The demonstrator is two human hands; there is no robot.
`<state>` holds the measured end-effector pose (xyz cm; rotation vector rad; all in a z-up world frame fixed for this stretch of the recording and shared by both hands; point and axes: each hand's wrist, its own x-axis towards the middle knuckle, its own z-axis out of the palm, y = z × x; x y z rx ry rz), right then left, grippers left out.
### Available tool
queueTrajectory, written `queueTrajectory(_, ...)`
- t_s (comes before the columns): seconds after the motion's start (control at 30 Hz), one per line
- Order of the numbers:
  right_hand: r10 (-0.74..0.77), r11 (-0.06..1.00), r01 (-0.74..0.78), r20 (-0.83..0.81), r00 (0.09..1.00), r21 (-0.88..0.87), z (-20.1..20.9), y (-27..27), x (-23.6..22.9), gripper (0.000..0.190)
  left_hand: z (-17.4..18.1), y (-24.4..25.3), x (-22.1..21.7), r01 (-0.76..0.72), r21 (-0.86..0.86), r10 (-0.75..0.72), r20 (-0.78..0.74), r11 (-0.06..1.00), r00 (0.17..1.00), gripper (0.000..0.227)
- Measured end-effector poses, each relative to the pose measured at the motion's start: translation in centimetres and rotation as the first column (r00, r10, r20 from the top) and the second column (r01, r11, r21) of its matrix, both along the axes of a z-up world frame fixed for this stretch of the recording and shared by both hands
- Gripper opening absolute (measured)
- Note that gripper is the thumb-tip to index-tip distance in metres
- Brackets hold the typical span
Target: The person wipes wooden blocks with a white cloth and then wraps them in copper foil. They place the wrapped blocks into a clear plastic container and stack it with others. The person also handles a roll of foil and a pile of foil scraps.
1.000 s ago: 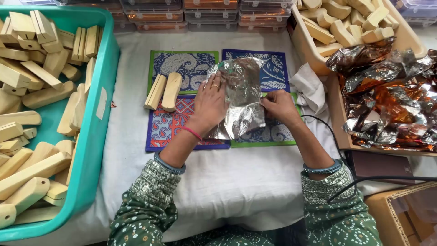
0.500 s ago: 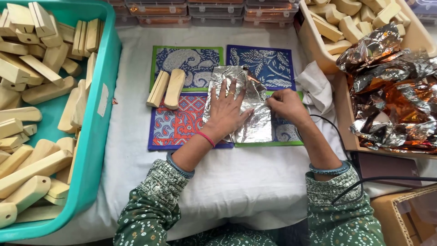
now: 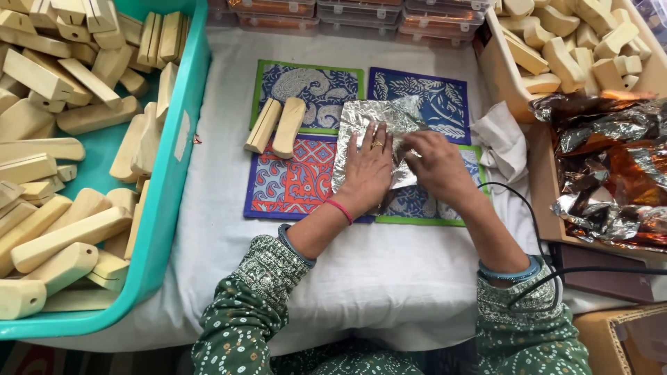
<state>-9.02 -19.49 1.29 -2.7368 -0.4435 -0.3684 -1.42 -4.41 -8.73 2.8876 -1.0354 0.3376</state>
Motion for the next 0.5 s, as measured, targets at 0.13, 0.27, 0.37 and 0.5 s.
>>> queueTrajectory(0.13, -0.301, 0.945, 0.275, -0.138, 0.944, -0.179, -1.0, -4.1, 0.9, 0.055, 6.1, 1.3, -1.7, 0.033, -0.145, -0.07, -0.259, 0.989, 0.963, 0.085)
queueTrajectory(0.27, -0.278, 0.957, 0.255, -0.194, 0.941, -0.139, 0.8, -4.4, 0.2, 0.055, 9.2, 2.5, -2.9, 0.082, -0.088, -0.108, -0.344, 0.993, 0.933, 0.092)
queueTrajectory(0.37, -0.31, 0.95, 0.305, -0.116, 0.944, -0.06, 2.8, -2.8, 0.5, 0.045, 9.5, 2.8, -3.0, 0.087, -0.07, -0.105, -0.325, 0.994, 0.94, 0.092)
queueTrajectory(0.5, -0.002, 1.0, 0.001, 0.124, 0.992, 0.008, 6.5, 3.3, 2.3, 0.029, 10.2, 3.4, -3.4, 0.107, -0.049, -0.117, -0.314, 0.993, 0.942, 0.094)
